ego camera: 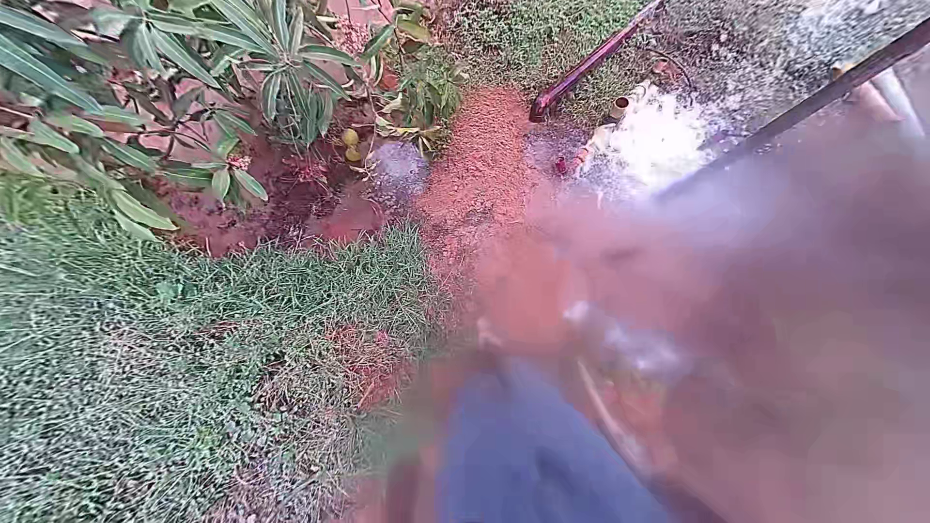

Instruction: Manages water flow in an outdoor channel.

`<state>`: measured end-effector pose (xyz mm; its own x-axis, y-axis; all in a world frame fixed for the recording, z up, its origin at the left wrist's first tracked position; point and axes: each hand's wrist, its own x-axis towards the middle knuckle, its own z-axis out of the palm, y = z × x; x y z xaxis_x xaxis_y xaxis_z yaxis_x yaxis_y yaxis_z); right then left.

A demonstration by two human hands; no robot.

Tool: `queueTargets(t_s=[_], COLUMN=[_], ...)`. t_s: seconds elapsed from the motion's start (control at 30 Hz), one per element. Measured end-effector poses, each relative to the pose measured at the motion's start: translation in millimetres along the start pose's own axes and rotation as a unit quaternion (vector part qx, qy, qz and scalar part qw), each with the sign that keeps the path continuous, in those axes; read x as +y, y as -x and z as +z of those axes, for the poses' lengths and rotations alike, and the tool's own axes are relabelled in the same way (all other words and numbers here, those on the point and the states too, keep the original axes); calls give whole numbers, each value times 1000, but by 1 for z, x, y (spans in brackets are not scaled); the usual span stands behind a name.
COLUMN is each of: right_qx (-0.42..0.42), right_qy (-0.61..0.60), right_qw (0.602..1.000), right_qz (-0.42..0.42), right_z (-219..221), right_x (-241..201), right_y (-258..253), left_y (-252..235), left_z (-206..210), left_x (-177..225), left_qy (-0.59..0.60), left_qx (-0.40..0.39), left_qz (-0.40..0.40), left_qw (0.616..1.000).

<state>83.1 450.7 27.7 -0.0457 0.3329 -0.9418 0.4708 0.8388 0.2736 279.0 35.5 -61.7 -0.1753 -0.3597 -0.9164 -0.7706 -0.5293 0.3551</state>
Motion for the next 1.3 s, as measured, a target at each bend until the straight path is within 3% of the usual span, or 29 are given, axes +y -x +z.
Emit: queueTargets(t_s=[0.1,0.27,0.4,0.53,0.63,0.77,0.87,1.03,1.17,1.3], right_qx=[17,17,15,25,43,23,35,41,43,33], right_qy=[-6,-101,-129,-115,-80,-9,44,95,96,56], right_qw=[996,990,981,981,984,989,986,979,980,984], right_qz=[-83,-100,-147,-155,-153,-149,-156,-177,-169,-166], right_z=[9,8,-5,-18,-20,-19,-7,8,23,35], right_x=[2,-29,-50,-65,-72,-84,-83,-63,-59,-48], right_y=[-62,-75,-95,-93,-84,-56,-47,-91,-65,-69], left_y=[-51,-82,-80,-34,-17,51,61,43,-7,-27], left_z=[-3,-18,-43,-48,-44,-28,-21,-20,-41,-70], left_x=[-15,-17,-35,-42,-71,-19,-19,-35,-78,-84], left_qy=[41,57,90,101,95,91,100,117,130,149], left_qx=[0,21,57,93,113,58,59,83,94,91], left_qz=[79,128,85,11,55,-64,-59,-26,23,7], left_qw=[996,990,991,990,988,992,991,989,987,985])
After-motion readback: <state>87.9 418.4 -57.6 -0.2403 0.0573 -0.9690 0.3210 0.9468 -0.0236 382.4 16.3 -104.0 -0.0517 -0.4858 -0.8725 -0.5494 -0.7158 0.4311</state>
